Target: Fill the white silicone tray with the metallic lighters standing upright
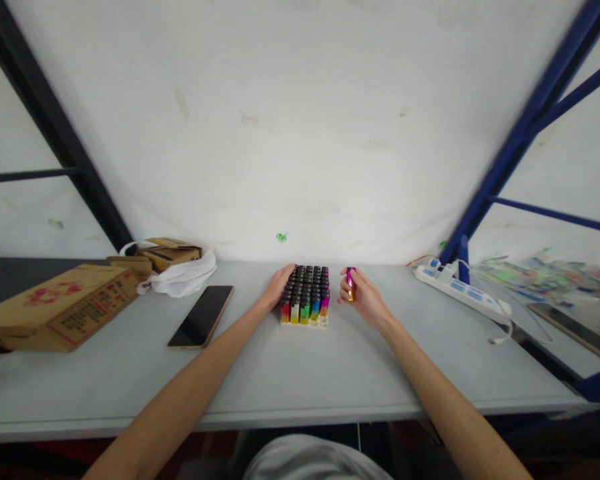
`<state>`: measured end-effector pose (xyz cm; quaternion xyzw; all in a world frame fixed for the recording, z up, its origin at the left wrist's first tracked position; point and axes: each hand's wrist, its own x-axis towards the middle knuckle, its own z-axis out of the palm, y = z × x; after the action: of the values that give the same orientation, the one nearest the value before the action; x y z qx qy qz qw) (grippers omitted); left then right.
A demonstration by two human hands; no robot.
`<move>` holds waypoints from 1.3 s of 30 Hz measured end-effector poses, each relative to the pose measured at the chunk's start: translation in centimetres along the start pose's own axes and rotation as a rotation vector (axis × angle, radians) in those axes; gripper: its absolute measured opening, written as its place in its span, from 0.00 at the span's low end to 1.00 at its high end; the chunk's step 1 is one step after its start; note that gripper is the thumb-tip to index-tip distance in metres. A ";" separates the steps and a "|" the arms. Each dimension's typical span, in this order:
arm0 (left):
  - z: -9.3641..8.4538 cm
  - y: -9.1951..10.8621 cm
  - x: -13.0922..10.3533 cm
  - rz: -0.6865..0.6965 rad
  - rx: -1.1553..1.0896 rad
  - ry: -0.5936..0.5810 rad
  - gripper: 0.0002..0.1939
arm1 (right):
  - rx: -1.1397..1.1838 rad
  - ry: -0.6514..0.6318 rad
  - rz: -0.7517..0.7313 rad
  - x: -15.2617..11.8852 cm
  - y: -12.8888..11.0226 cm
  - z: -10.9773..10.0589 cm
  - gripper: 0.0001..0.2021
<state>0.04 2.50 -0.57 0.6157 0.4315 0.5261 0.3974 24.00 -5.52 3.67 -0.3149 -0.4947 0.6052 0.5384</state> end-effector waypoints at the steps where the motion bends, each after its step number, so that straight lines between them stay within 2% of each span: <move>1: 0.0 0.0 0.0 0.000 0.003 0.001 0.24 | -0.067 0.037 0.007 0.0 0.6 -0.1 0.18; 3: 0.0 0.0 -0.1 -0.010 -0.002 0.002 0.24 | -0.254 0.120 -0.004 -0.1 1.7 -0.4 0.20; 6: 0.0 0.2 -0.1 -0.023 -0.012 0.006 0.24 | -0.528 0.191 -0.094 -0.2 2.7 -0.8 0.24; 11: 0.0 0.5 -0.1 -0.025 0.009 0.009 0.25 | -0.776 0.248 -0.193 -0.8 3.0 -0.7 0.24; 18: 0.0 0.6 -0.1 -0.019 0.013 0.004 0.25 | -0.846 0.266 -0.208 -1.2 3.2 -0.1 0.18; 30: -0.1 0.4 -0.1 -0.010 0.003 0.006 0.23 | -0.839 0.182 -0.203 -1.1 3.0 -0.1 0.24; 39: -0.1 0.2 0.2 -0.014 0.021 0.006 0.23 | -0.942 0.208 -0.242 -1.0 3.1 -0.1 0.17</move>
<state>-0.02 2.59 -0.32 0.6152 0.4425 0.5207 0.3933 23.25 -6.21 0.58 -0.5229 -0.6911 0.2143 0.4505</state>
